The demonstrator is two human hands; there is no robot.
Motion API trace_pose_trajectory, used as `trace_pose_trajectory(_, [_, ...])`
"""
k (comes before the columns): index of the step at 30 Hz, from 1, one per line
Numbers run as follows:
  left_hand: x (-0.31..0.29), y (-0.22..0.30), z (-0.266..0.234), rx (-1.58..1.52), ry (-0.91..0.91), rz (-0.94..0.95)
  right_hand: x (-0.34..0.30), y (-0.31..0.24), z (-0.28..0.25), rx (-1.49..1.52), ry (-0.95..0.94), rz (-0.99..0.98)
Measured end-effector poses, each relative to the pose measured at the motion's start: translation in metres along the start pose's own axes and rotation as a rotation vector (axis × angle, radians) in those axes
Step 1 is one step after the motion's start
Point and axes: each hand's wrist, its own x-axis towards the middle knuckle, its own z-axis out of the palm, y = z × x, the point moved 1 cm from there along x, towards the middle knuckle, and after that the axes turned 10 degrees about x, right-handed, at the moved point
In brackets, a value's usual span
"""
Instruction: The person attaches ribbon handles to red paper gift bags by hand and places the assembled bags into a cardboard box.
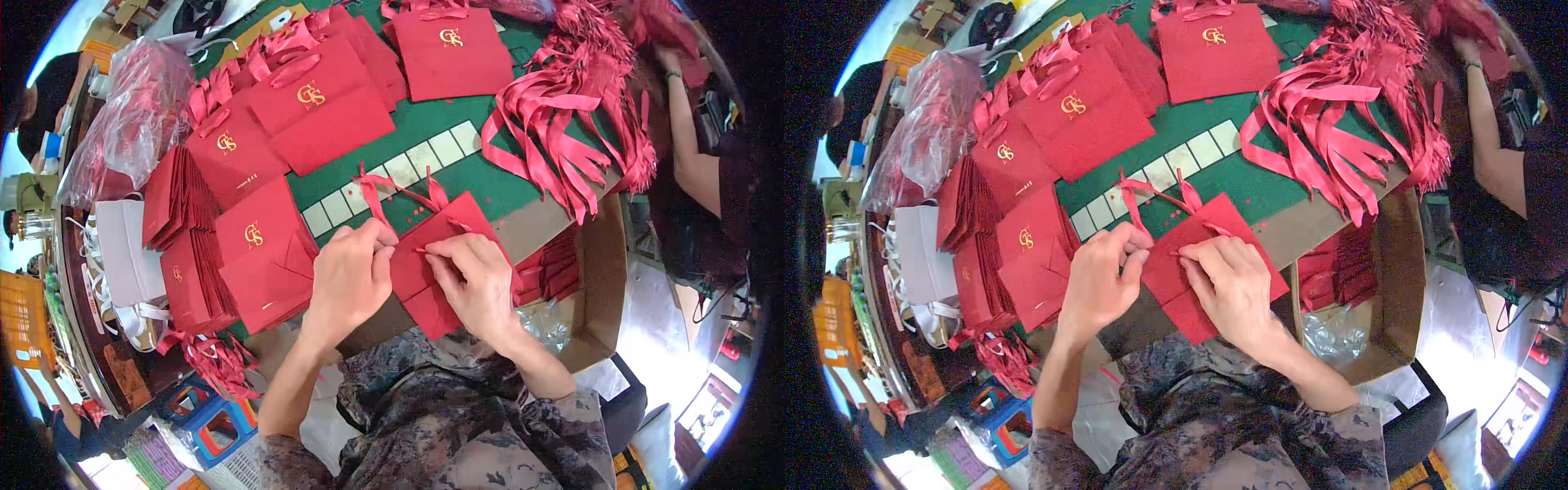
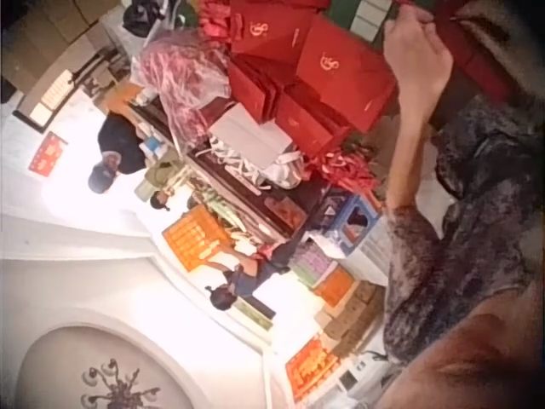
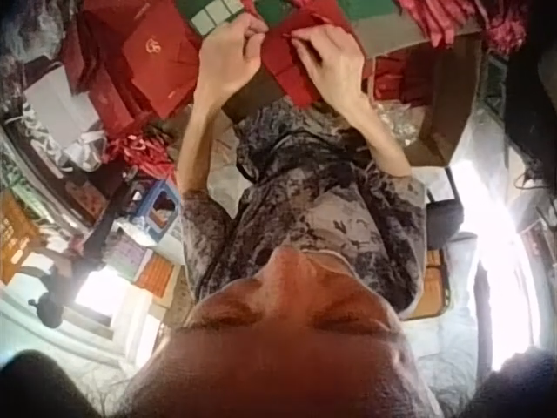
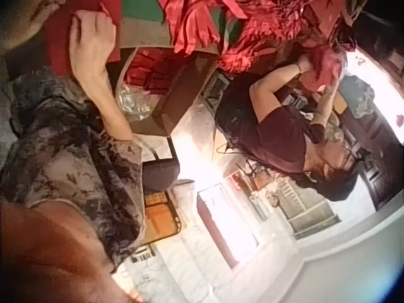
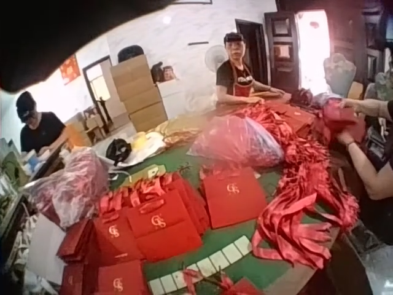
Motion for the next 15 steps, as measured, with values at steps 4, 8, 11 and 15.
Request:
trace_pose_trajectory(4, [0.008, -0.009, -0.001, -0.237, -0.151, -0.085, 0.0, 0.001, 0.002, -0.031, 0.003, -0.046])
trace_pose_trajectory(8, [0.013, -0.015, 0.001, -0.476, -0.283, -0.186, 0.0, -0.002, 0.003, -0.03, 0.018, -0.05])
trace_pose_trajectory(11, [0.012, -0.015, 0.002, -0.558, -0.316, -0.243, 0.002, -0.005, 0.005, -0.033, -0.019, -0.054])
trace_pose_trajectory(15, [0.007, -0.012, -0.001, -0.578, -0.298, -0.217, 0.006, -0.009, 0.008, -0.053, -0.096, -0.013])
